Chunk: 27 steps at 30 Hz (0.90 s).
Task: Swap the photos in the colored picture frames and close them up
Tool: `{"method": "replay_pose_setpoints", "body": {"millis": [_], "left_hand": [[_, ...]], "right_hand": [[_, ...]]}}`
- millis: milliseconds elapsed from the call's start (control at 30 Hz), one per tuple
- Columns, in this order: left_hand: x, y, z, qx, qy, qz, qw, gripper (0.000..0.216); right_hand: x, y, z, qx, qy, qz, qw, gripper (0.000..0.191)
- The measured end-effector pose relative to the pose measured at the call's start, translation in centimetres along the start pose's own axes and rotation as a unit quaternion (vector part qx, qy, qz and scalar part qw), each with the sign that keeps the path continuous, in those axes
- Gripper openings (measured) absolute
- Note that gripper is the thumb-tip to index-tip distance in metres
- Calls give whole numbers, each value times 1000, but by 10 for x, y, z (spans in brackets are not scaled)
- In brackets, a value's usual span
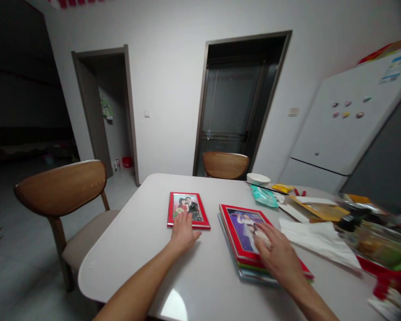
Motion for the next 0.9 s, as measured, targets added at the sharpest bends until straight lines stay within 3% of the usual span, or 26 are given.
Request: {"method": "replay_pose_setpoints", "body": {"millis": [67,133,200,300,500,667,800,900], "left_hand": [[2,19,11,32,2,11,999,54],[-4,27,17,57,8,8,998,48],[-21,27,23,75,9,4,997,46],[-61,21,29,92,9,4,996,51],[-130,-5,21,93,24,-23,995,74],[-145,-21,10,85,20,-77,993,39],[-158,-14,2,100,33,-152,983,44],[-165,-12,2,115,6,-181,977,27]], "right_hand": [[-12,41,-21,69,45,70,994,39],[-25,71,-45,105,100,93,985,38],[-35,84,-65,107,138,76,982,41],[-43,82,-82,104,162,32,981,46],[-51,81,-75,195,179,-55,963,50],[-56,85,-64,277,166,-126,938,55],[-60,74,-58,331,161,-166,915,55],[-62,70,-55,356,157,-173,905,53]]}}
Point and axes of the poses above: each hand's wrist, its own x-axis towards the middle knuckle, its own z-axis out of the back of the hand, y = z × x, the point moved 2 cm from there along x, towards the middle knuckle, and after that the axes turned 5 degrees about x, right-handed, at the moved point
